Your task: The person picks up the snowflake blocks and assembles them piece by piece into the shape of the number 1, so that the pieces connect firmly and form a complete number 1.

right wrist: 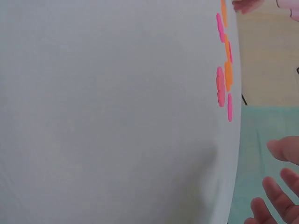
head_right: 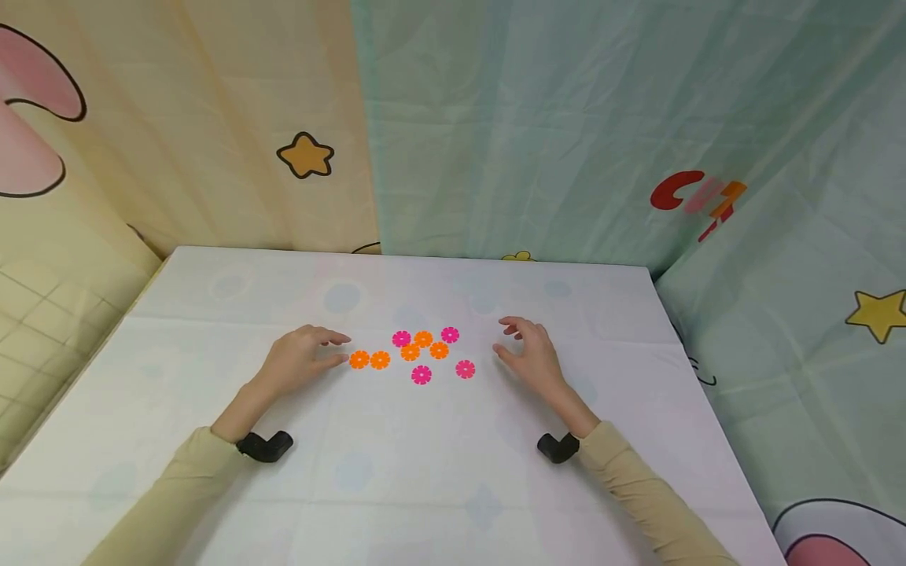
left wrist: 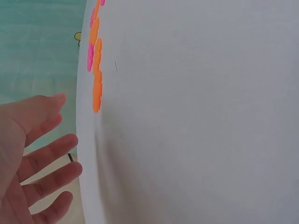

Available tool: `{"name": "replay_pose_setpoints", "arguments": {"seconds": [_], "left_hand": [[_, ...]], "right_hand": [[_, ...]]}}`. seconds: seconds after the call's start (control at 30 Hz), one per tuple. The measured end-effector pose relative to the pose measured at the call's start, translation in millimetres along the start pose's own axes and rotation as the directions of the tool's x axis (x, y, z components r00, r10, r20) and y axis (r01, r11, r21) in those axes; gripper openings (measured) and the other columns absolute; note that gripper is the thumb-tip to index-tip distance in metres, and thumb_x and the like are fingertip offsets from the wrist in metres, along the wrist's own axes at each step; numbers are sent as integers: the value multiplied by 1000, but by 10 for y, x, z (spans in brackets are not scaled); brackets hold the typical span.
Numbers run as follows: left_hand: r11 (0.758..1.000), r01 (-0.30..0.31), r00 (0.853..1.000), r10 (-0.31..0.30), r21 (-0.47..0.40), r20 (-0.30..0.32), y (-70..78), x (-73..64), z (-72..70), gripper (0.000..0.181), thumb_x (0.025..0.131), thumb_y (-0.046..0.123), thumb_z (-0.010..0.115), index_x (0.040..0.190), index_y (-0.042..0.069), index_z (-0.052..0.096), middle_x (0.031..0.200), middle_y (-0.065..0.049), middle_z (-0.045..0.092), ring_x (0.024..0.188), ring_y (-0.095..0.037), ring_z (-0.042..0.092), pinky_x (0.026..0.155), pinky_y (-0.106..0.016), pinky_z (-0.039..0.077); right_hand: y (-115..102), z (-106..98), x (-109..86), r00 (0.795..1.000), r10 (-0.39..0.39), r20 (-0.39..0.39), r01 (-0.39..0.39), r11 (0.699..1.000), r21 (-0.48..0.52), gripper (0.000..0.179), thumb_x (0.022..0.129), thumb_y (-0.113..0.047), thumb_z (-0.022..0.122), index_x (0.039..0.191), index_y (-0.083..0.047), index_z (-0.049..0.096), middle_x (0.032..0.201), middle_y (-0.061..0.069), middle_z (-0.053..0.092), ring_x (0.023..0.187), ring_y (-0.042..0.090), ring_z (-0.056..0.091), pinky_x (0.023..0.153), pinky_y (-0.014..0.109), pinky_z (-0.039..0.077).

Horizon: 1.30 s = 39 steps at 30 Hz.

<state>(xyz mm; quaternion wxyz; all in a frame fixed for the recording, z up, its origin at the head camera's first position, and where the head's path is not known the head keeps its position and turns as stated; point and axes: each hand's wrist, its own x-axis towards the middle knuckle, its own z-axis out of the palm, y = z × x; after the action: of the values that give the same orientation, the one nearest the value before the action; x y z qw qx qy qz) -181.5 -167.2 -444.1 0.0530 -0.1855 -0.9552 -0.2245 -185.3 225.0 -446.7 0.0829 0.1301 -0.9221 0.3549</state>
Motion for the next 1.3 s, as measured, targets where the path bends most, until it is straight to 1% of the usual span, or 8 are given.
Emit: {"name": "replay_pose_setpoints", "arguments": {"seconds": [0.13, 0.3, 0.53, 0.7, 0.83, 0.97, 1.13, 1.3], "left_hand": [[997, 55, 998, -53, -48, 47, 40, 31, 7, 29, 84, 22, 74, 111, 14, 72, 98, -3, 72, 91, -22, 61, 77, -38, 52], [987, 121, 988, -109, -106, 110, 78, 67, 9, 29, 85, 22, 73, 113, 14, 70, 97, -2, 71, 91, -21, 58, 79, -37, 50], [978, 151, 979, -128, -147, 156, 89, 94, 34, 34, 82, 21, 76, 115, 13, 68, 94, -3, 70, 86, -20, 56, 74, -33, 46], [968, 181, 971, -149, -171, 184, 96, 115, 61, 39, 80, 23, 78, 116, 12, 67, 94, -2, 68, 84, -19, 54, 73, -30, 43], [965, 190, 968, -153, -180, 199, 98, 140, 67, 39, 79, 23, 79, 115, 12, 67, 93, -2, 68, 82, -18, 53, 71, -28, 41], [963, 193, 966, -153, -187, 211, 102, 176, 64, 37, 78, 22, 80, 111, 9, 68, 91, -3, 67, 80, -18, 54, 70, -28, 41], [956, 228, 952, -179, -186, 248, 102, 225, 82, 33, 78, 24, 80, 105, 8, 69, 90, -4, 66, 82, -18, 56, 74, -29, 45], [942, 289, 929, -232, -171, 288, 121, 269, 97, 32, 78, 22, 80, 105, 8, 70, 90, -5, 66, 84, -19, 57, 76, -31, 45]], "right_hand": [[-38, 48, 11, 999, 31, 40, -33, 999, 29, 45, 84, -14, 74, 124, -3, 56, 109, 16, 64, 99, 29, 56, 88, 46, 48], [-95, 113, 20, 994, 80, 81, -84, 995, 51, 46, 83, -17, 75, 124, -7, 56, 107, 13, 65, 96, 27, 57, 85, 42, 50], [-118, 205, 23, 986, 109, 126, -118, 991, 65, 45, 83, -18, 75, 122, -9, 57, 103, 10, 66, 91, 23, 57, 79, 33, 51], [-143, 230, 20, 977, 131, 166, -145, 987, 71, 42, 82, -16, 75, 120, -8, 59, 101, 9, 67, 85, 21, 56, 70, 24, 49], [-178, 231, 18, 967, 149, 205, -167, 983, 77, 42, 80, -15, 77, 118, -8, 60, 98, 9, 67, 78, 19, 53, 63, 22, 46], [-192, 228, 20, 958, 151, 244, -175, 981, 78, 44, 78, -16, 80, 116, -7, 60, 94, 9, 67, 72, 17, 51, 59, 22, 43], [-177, 254, 37, 948, 143, 285, -173, 981, 85, 45, 75, -19, 82, 113, -6, 62, 93, 9, 68, 71, 16, 52, 61, 23, 44], [-150, 287, 44, 939, 152, 309, -183, 980, 74, 43, 75, -20, 82, 110, -6, 63, 93, 8, 67, 71, 15, 52, 62, 23, 45]]}}
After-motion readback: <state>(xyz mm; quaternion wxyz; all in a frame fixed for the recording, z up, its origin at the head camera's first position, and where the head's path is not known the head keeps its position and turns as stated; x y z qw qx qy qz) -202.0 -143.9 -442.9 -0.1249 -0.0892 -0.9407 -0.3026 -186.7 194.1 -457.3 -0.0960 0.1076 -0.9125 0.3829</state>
